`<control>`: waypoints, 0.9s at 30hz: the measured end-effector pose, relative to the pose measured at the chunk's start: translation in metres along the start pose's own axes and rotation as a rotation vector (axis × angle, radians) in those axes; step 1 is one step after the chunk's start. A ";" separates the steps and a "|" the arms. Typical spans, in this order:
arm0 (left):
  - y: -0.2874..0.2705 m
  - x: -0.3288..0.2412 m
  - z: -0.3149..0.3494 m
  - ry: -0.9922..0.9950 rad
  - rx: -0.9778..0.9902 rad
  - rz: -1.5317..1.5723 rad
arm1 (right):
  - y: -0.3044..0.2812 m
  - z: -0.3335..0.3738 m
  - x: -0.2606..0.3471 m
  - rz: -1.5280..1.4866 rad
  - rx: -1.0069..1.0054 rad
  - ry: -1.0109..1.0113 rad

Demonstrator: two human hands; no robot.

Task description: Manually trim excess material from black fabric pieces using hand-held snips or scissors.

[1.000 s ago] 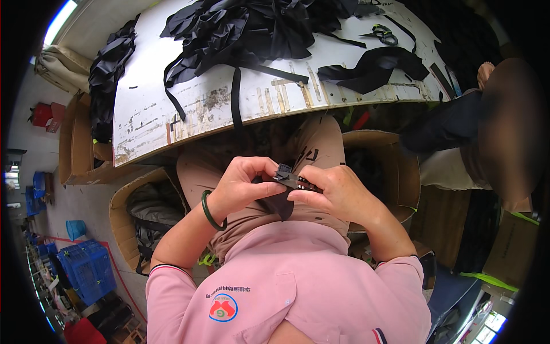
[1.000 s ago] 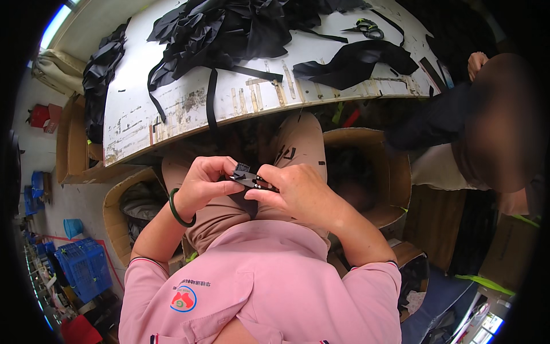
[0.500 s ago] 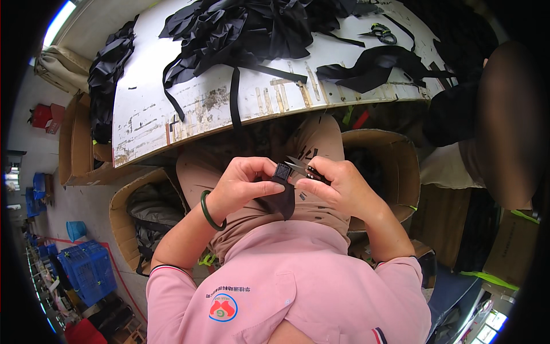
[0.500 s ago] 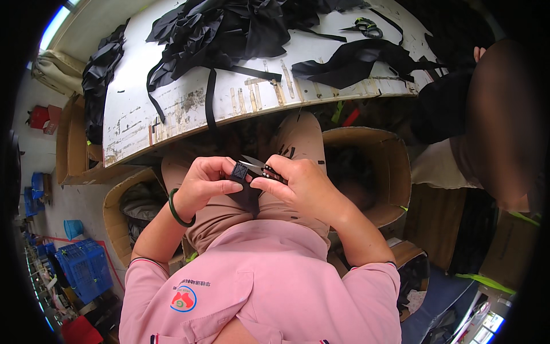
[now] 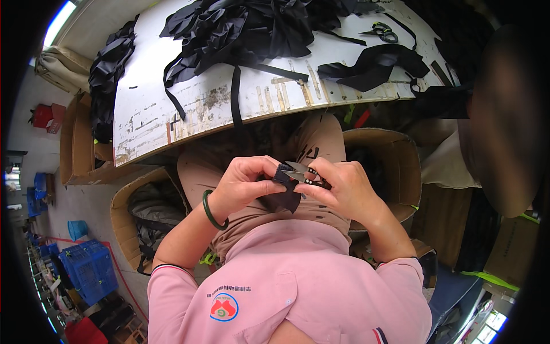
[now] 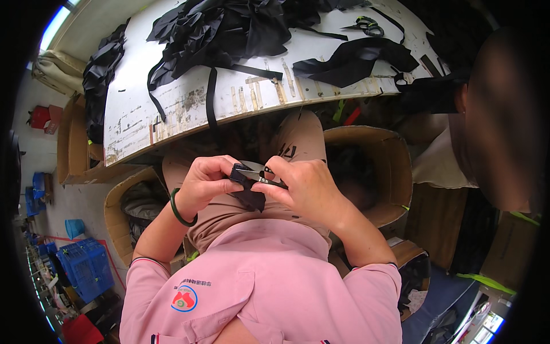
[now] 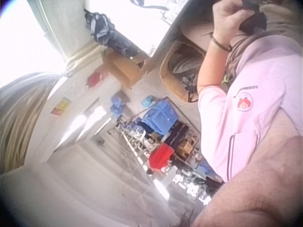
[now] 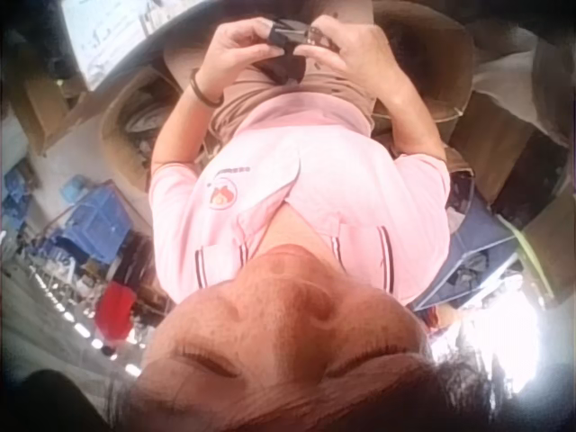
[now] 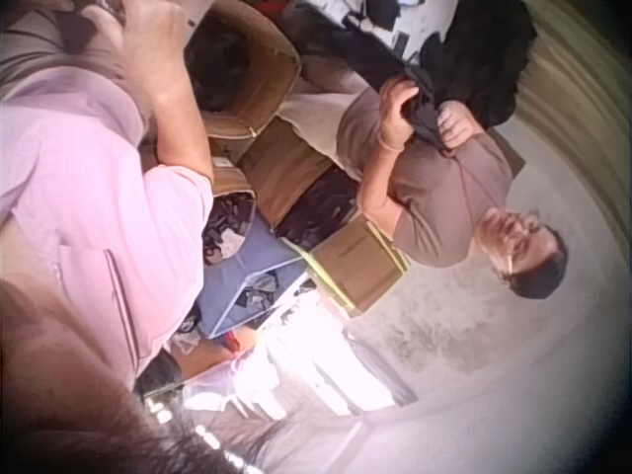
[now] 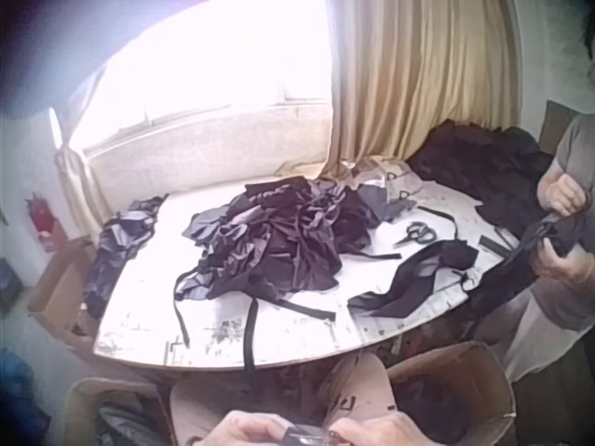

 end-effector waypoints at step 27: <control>0.000 0.004 0.001 -0.009 -0.054 -0.250 | 0.011 0.002 0.006 0.085 0.130 0.010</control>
Point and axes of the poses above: each hand's wrist, its own z-axis away from the middle knuckle, its own y-axis out of the palm, x = y × z, the point moved 6 cm from there along -z, towards the middle knuckle, and after that the axes turned 8 degrees about y, right-handed, at the moved point
